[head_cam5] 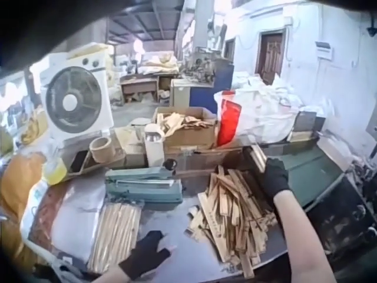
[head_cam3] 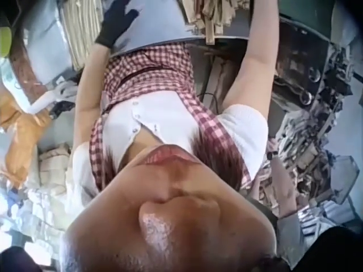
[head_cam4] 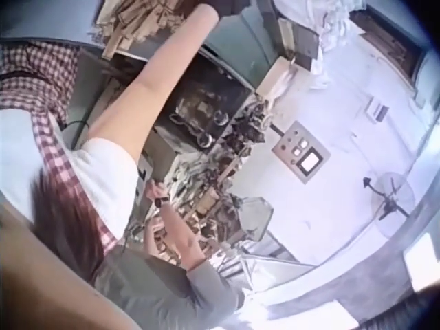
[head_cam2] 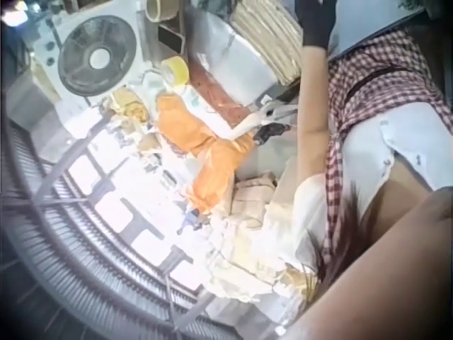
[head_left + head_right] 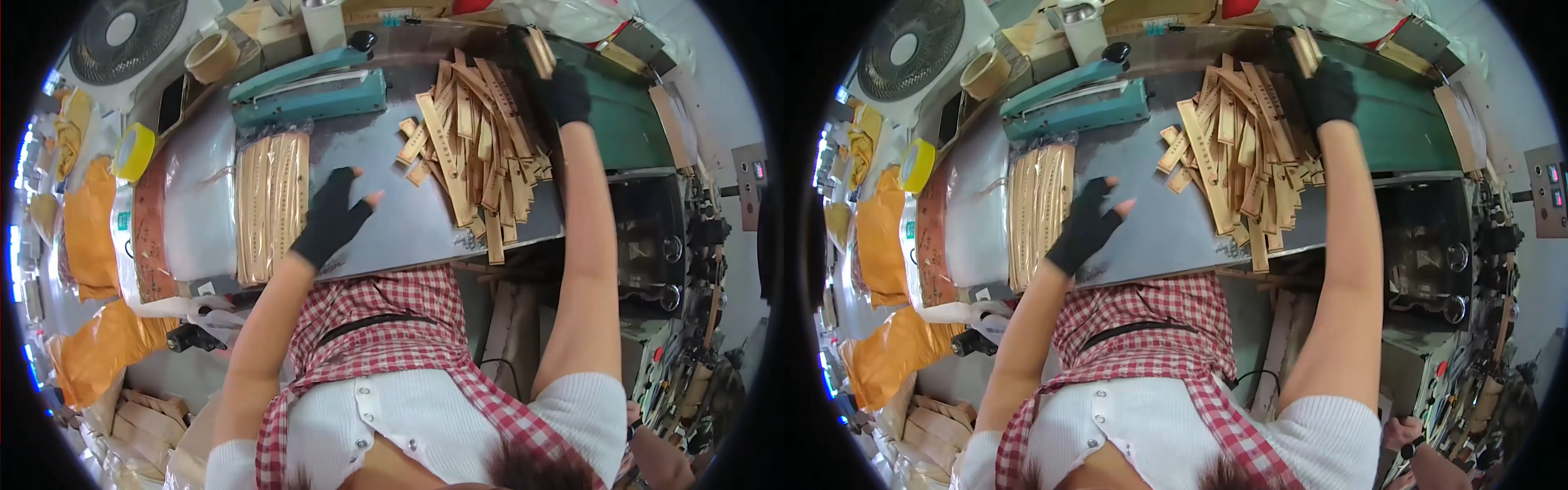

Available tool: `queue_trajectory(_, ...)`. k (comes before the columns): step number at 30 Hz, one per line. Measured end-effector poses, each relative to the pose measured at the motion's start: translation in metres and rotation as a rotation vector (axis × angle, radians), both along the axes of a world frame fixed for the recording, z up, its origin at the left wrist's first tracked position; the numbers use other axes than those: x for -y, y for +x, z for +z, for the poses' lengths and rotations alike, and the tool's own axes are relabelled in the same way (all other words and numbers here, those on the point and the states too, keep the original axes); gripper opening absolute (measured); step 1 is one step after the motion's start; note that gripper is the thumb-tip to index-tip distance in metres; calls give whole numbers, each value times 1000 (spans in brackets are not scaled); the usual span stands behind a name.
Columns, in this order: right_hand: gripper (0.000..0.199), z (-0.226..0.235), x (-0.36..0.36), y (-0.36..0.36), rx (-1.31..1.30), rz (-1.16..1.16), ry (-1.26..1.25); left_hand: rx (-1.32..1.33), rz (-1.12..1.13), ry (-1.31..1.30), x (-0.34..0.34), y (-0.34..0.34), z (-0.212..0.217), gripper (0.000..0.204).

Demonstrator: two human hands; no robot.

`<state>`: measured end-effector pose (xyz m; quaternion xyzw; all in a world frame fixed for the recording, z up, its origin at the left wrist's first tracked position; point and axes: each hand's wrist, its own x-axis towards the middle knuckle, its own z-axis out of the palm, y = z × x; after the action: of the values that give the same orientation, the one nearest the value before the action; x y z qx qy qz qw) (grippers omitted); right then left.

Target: Bundling wooden sticks into specific quantities and placing them into plastic packaging bags.

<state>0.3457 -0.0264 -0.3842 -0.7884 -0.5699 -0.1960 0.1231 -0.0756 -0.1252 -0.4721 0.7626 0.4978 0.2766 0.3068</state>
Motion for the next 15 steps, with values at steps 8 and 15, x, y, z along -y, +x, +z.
queue_trajectory(8, 32, -88, 15, -43, -254, 12, -202, 94, -147, -601, -113, 125, -5, 74)
queue_trajectory(15, 83, -114, 34, -49, -962, 7, -358, 574, -37, -909, -125, 203, 8, 76)
